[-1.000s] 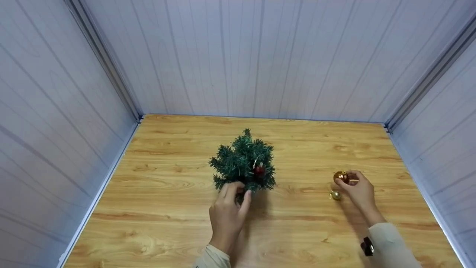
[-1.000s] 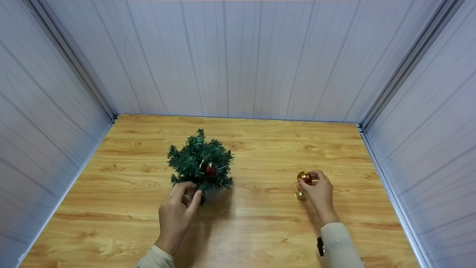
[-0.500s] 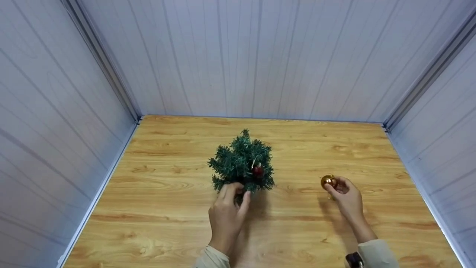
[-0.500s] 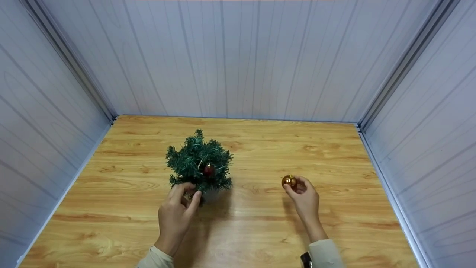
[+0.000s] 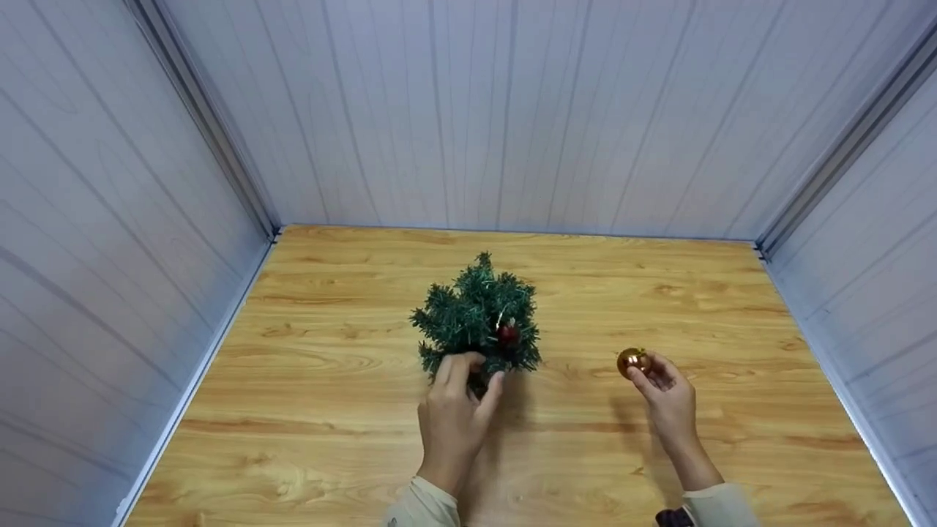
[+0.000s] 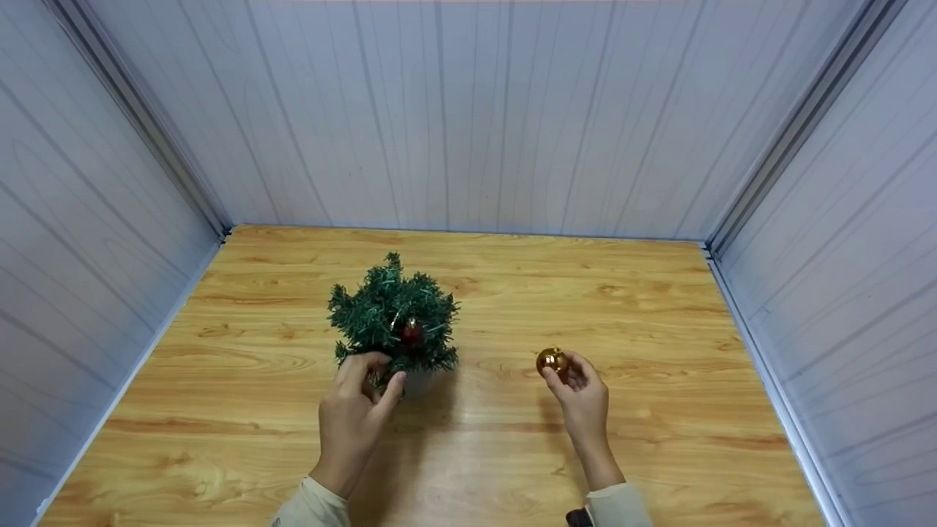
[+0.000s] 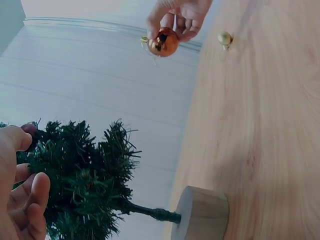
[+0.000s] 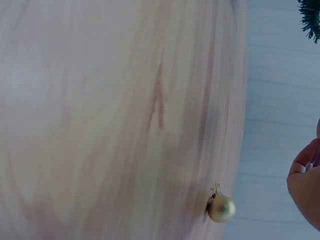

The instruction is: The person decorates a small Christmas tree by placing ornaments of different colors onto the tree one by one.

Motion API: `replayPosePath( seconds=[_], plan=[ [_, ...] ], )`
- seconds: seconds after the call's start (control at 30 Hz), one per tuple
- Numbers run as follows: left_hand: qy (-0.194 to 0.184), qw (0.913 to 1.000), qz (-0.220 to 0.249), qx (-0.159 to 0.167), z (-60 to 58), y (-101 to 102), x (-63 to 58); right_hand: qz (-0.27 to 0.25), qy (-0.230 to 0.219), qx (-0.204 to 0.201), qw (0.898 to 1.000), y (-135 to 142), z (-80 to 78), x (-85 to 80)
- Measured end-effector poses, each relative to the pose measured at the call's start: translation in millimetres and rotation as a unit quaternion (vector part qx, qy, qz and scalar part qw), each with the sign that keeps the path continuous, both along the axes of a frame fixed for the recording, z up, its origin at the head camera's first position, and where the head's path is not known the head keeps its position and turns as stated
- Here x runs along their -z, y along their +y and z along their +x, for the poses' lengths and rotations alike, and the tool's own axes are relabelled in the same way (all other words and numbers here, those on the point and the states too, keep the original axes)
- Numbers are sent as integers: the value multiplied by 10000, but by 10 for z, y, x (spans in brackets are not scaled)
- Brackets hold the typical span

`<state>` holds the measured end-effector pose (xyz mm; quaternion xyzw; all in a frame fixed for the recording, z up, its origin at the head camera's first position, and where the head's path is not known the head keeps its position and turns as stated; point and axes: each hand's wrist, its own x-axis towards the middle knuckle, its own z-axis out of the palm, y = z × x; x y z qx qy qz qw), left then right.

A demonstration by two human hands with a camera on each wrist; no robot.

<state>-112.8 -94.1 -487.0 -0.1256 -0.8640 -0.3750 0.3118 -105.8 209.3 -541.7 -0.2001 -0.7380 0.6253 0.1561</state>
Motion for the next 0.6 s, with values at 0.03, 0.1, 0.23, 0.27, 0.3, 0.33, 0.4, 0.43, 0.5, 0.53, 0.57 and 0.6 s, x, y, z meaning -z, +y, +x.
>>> replayPosePath(
  seconds=[0.03,0.1,0.23,0.27,0.3,0.33,0.4,0.43,0.5,0.53,0.57,0.6],
  plan=[
    [34,10000,-42,-7,-6,11,-6,-66,56,8,10000,-17,-3,-1],
    [107,9998,-132,-50,-16,27,-12,-139,119,2,9998,-51,-4,-4],
    [191,9994,-234,-140,-31,48,-3,-185,197,-12,9996,-119,10,-4],
    [204,9994,-248,-163,-34,51,-1,-197,222,-8,9996,-138,15,-7],
    [210,9993,-253,-180,-34,54,-1,-207,261,-21,9994,-157,21,-11],
    [219,9992,-263,-196,-36,57,1,-229,299,-27,9993,-178,27,-18],
    [244,9990,-283,-230,-39,59,2,-285,364,-48,9989,-219,38,-31],
    [250,9990,-286,-240,-40,58,2,-306,389,-76,9987,-237,43,-36],
    [265,9989,-289,-271,-41,55,4,-370,439,-130,9983,-273,52,-48],
    [290,9987,-303,-289,-40,52,4,-404,455,-166,9980,-288,57,-52],
    [308,9986,-313,-303,-40,49,5,-436,479,-199,9977,-299,61,-53],
    [329,9985,-321,-313,-40,46,8,-467,506,-238,9973,-310,65,-55]
  ],
)
